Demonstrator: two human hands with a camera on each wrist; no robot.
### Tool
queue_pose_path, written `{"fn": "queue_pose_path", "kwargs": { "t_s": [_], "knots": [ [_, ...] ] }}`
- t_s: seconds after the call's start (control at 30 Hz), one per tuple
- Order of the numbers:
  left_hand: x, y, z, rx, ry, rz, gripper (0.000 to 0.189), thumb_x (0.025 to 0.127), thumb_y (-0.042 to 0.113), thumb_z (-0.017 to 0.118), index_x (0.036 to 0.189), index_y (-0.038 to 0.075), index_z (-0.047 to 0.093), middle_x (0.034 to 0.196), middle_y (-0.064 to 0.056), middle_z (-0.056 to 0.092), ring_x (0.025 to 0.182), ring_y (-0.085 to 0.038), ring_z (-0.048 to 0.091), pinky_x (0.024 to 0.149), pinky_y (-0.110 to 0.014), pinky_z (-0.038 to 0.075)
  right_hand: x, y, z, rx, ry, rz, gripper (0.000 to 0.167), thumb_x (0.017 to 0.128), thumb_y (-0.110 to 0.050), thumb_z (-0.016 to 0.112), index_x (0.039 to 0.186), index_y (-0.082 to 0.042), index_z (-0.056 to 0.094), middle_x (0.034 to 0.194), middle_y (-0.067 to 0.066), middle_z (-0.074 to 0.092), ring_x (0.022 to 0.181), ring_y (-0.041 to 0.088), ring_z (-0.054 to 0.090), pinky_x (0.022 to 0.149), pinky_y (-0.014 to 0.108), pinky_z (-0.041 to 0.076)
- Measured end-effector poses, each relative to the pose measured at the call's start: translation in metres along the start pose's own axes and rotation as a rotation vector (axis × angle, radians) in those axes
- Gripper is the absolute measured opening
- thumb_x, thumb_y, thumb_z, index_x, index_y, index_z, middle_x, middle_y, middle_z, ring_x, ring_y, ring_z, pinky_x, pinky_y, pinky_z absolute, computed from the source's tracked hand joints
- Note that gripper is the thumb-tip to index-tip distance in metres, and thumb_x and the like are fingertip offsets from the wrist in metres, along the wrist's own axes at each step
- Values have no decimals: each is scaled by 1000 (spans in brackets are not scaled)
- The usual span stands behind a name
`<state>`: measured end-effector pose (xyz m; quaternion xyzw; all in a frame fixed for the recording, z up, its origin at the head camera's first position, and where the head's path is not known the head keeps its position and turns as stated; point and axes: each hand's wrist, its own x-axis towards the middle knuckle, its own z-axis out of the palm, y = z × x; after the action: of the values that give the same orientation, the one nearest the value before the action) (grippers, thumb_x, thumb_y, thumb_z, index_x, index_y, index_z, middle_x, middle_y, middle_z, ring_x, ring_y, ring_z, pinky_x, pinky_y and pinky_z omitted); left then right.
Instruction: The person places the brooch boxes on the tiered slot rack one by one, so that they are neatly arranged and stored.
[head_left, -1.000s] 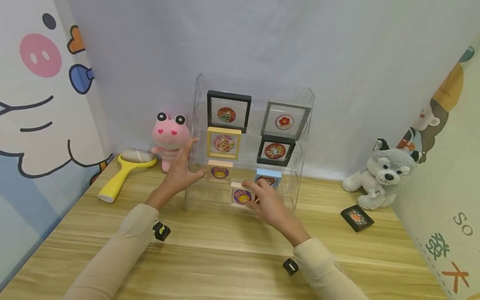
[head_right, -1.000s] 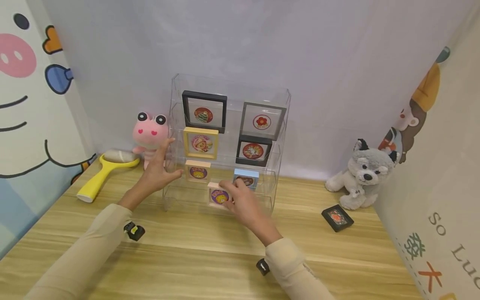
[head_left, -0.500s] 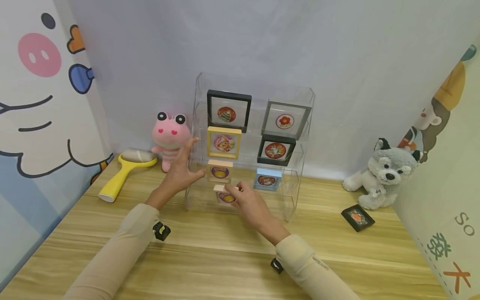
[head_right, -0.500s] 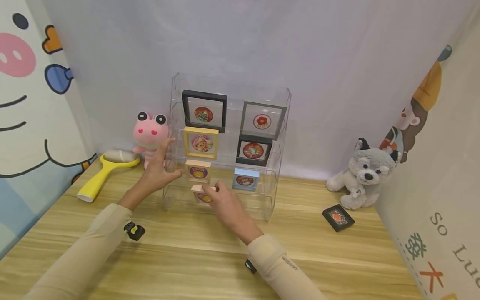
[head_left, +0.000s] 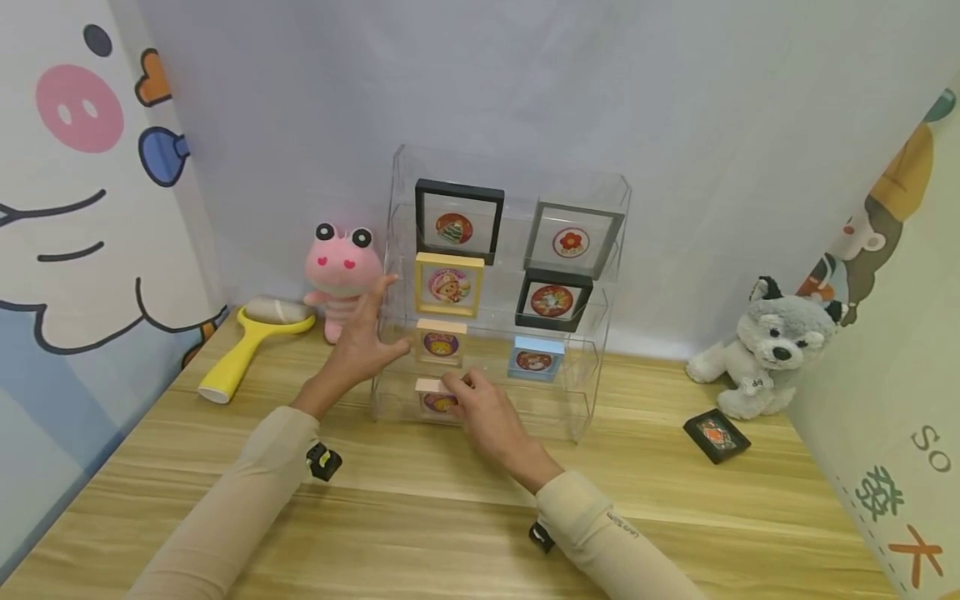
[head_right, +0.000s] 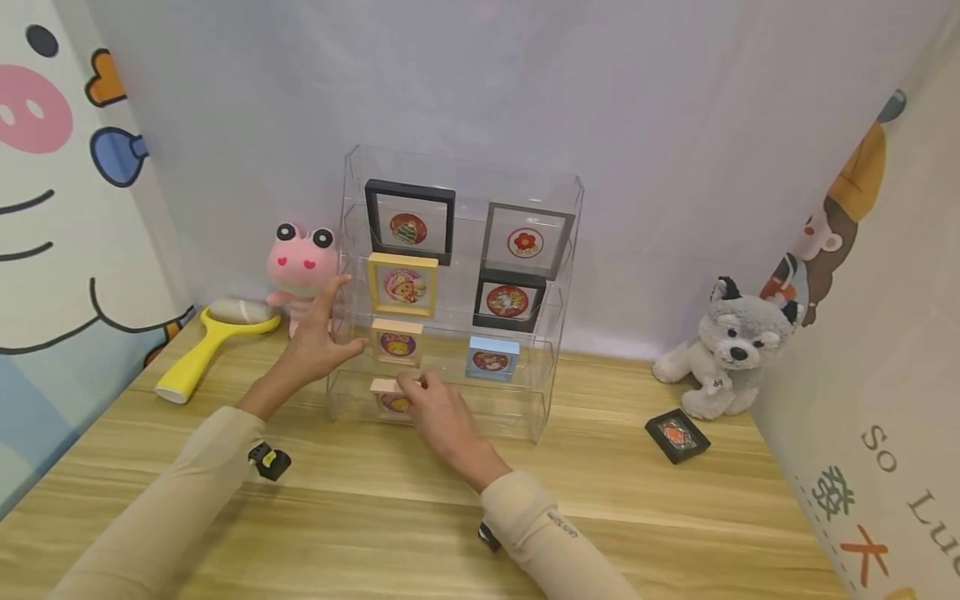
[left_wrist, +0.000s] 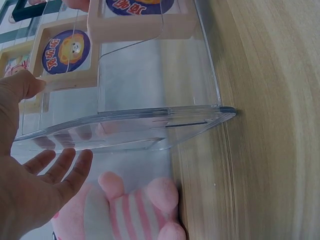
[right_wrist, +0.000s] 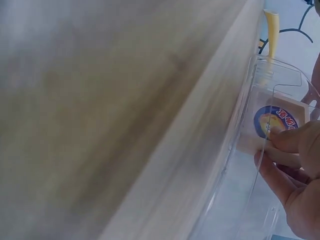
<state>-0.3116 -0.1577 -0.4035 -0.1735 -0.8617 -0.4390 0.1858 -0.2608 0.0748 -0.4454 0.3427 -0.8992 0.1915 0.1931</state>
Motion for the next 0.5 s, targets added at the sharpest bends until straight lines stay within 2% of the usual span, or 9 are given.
{"fn": "queue_pose_path", "kwargs": {
  "t_s": [0.5],
  "knots": [
    [0, -2, 0, 5, 6, 10, 90, 77, 5, 76, 152, 15, 27, 154, -26, 35, 137, -46, 42, 110, -62, 38, 2, -2, 2, 1, -4, 31, 34, 85, -8, 76, 117, -13, 62, 94, 8, 62, 74, 24, 67, 62, 33, 56]
  ]
}}
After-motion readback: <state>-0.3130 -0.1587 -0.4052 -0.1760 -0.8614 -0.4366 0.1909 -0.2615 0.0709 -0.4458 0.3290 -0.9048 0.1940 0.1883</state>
